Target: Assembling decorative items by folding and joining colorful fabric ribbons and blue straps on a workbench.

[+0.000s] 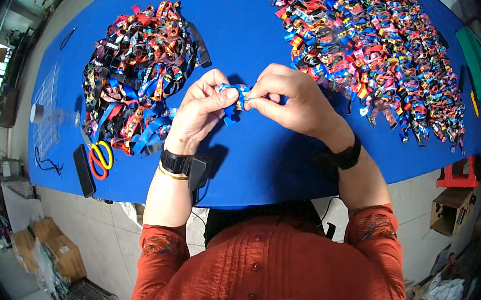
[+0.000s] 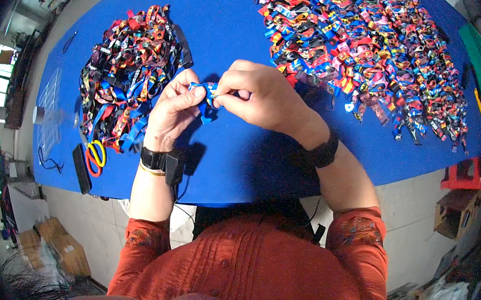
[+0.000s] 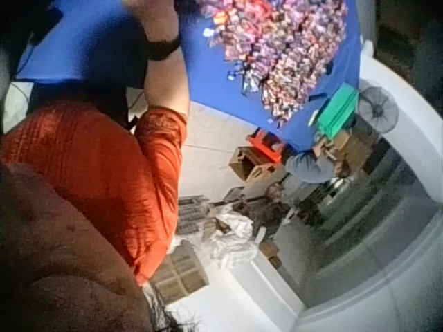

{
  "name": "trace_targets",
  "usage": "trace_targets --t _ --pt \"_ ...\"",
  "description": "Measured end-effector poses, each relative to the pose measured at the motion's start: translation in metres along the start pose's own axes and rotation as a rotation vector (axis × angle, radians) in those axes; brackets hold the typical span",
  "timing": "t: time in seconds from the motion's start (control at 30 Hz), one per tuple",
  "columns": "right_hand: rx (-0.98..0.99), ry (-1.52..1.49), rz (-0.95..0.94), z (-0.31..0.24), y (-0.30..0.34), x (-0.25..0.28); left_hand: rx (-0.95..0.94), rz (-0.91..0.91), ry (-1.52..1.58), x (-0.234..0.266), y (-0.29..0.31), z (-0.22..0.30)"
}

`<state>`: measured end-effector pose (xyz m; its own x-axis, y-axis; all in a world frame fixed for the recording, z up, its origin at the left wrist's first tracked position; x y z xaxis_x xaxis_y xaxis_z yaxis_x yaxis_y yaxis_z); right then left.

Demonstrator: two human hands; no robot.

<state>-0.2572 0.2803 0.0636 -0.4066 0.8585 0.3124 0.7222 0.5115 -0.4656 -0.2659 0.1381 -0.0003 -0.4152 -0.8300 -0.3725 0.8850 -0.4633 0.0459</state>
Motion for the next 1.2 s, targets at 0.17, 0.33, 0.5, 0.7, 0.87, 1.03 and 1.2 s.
trace_targets --t 0.17,0.33,0.5,0.7,0.87,1.03,1.2 --pt "0.071 0.057 0.011 -0.002 0.001 -0.003 0.001 0.041 -0.072 0.007 0.002 -0.006" --pt "0.001 -0.024 0.018 0.002 0.003 -0.001 -0.008 0.098 -0.119 0.000 0.001 -0.005" --pt "0.203 0.128 0.106 -0.016 0.001 0.005 -0.043 0.080 -0.193 0.000 0.003 -0.002" --pt "0.062 0.097 -0.042 -0.003 0.001 -0.005 -0.072 0.092 -0.341 -0.006 0.006 0.006" --pt "-0.010 0.102 -0.083 0.002 0.003 -0.006 -0.064 0.105 -0.420 -0.010 0.007 0.007" --pt "-0.041 0.040 -0.093 0.007 0.003 -0.008 -0.061 0.106 -0.478 -0.014 0.008 0.009" --pt "-0.138 -0.091 -0.080 0.010 0.004 -0.011 -0.115 0.158 -0.591 -0.016 0.011 0.015"
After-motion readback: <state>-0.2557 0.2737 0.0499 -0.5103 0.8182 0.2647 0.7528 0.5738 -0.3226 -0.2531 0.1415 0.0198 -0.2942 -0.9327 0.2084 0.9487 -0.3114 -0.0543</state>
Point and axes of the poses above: each hand's wrist, its own y-axis away from the middle knuckle, its own x-axis out of the back of the hand, z = x × y, the point moved 8 cm from there along -y, towards the middle knuckle, and after that the axes turned 14 degrees about -y, right-handed, at the moved point
